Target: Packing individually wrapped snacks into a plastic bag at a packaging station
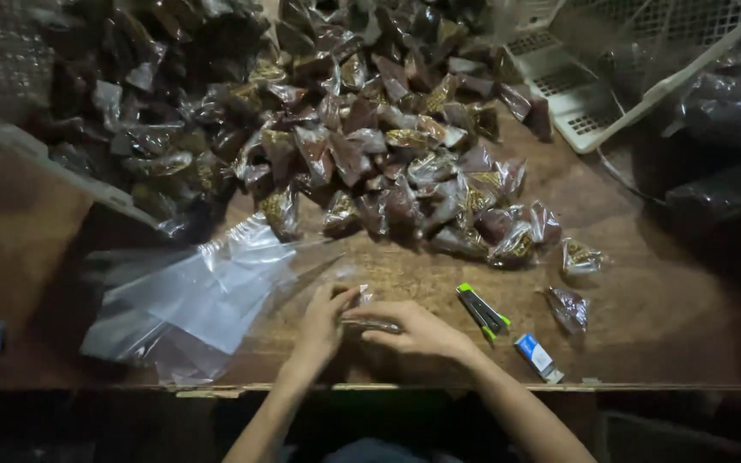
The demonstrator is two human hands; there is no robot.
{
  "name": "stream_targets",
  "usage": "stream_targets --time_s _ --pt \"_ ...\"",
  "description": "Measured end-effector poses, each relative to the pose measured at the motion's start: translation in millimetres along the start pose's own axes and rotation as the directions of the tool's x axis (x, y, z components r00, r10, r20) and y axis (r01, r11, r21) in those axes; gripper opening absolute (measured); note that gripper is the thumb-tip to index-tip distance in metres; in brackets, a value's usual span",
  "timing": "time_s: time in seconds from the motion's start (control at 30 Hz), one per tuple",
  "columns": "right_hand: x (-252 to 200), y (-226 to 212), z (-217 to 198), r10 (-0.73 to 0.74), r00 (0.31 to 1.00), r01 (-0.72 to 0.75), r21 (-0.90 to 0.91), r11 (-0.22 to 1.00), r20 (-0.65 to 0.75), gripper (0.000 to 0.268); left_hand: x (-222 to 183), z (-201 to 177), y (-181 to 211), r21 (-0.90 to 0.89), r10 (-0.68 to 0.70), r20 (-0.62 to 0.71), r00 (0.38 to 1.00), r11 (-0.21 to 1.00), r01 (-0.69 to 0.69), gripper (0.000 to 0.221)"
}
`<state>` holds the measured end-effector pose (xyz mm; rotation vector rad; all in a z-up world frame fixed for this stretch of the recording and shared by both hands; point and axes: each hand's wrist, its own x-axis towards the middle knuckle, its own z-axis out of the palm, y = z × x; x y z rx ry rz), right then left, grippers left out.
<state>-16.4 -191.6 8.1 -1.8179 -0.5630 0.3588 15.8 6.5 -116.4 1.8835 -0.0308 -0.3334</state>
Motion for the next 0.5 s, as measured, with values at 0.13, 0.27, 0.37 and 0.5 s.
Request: stream_targets --time_s 0.13,0.27,0.37,0.5 --pt "-1 -13 3 0.066 0.988 -0.002 -0.424 0.906 0.137 0.037 -16 -6 -2 0.519 0.296 -0.001 0.955 0.817 -0.252 0.038" --pt "5 -8 23 0.173 0.968 -0.024 -0.616 0.787 0.184 0.04 -28 -10 31 0.525 0.473 -0.13 0.871 0.778 -0.344 0.028" --pt "14 13 30 0.327 0.939 -0.307 -0.679 0.667 -0.103 0.046 -35 -15 28 0.735 0.443 -0.125 0.888 0.643 -0.217 0.043" --pt "14 26 47 0.319 0.923 -0.384 -0.578 0.72 -0.216 0.055 -44 -10 16 0.635 0.308 -0.191 0.932 0.763 -0.122 0.033"
